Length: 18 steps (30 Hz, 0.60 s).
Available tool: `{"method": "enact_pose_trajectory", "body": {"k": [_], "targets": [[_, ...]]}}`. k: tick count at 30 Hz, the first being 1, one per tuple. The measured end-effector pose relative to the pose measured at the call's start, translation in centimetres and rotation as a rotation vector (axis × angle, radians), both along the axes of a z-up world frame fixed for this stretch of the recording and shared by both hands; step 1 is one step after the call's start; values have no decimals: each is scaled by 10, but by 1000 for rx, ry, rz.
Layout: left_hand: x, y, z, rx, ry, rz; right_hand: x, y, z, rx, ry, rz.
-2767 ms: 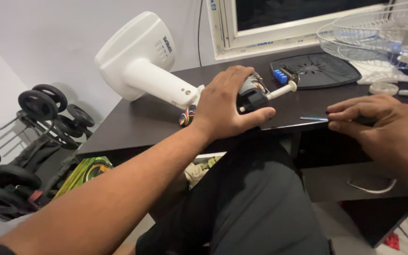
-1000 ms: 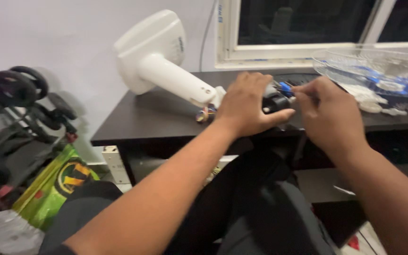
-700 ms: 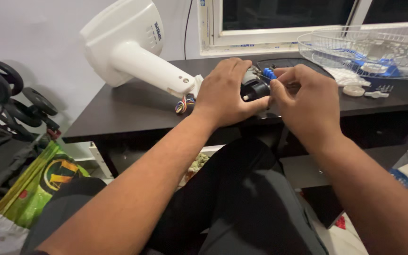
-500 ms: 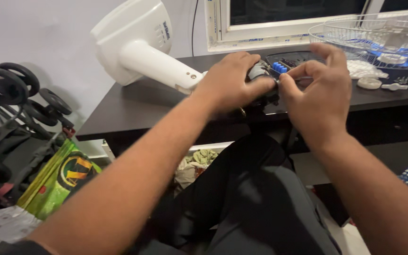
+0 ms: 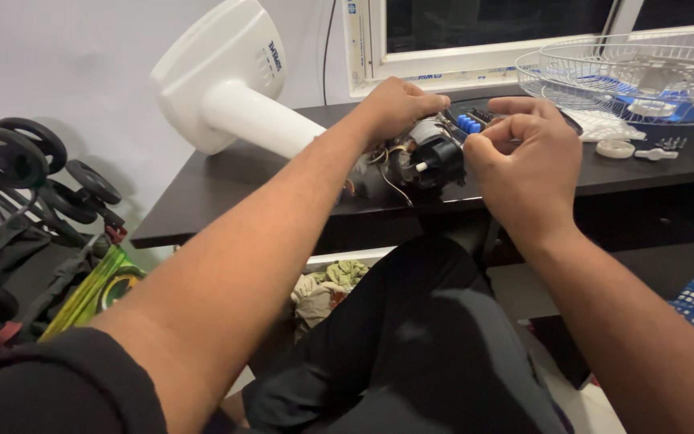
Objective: The person works on the motor assembly of a white standing fan placed on a dark desk. They use a blue-handled screwdriver to remove and insert screws into the motor housing, occasionally rotating the fan head to access different sides. The task involves disassembly and reassembly of the motor components.
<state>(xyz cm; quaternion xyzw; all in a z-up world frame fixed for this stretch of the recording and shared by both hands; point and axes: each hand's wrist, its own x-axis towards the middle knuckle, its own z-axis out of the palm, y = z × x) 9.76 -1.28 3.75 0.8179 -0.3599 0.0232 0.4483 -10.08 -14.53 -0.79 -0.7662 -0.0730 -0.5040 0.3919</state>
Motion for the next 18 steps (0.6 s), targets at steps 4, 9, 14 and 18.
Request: {"method": "enact_pose_trajectory", "body": {"k": [4, 9, 14, 18], "targets": [[-5, 1, 2, -22, 30, -11, 4, 4, 1, -32, -69, -41], [-9, 7, 0, -102, 170, -80, 9, 4, -6, 12, -78, -22], [-18, 9, 4, -84, 149, -66, 13, 2, -5, 61, -62, -17], [-17, 8, 5, 4, 139, 3, 14, -2, -7, 27, -81, -20]]}}
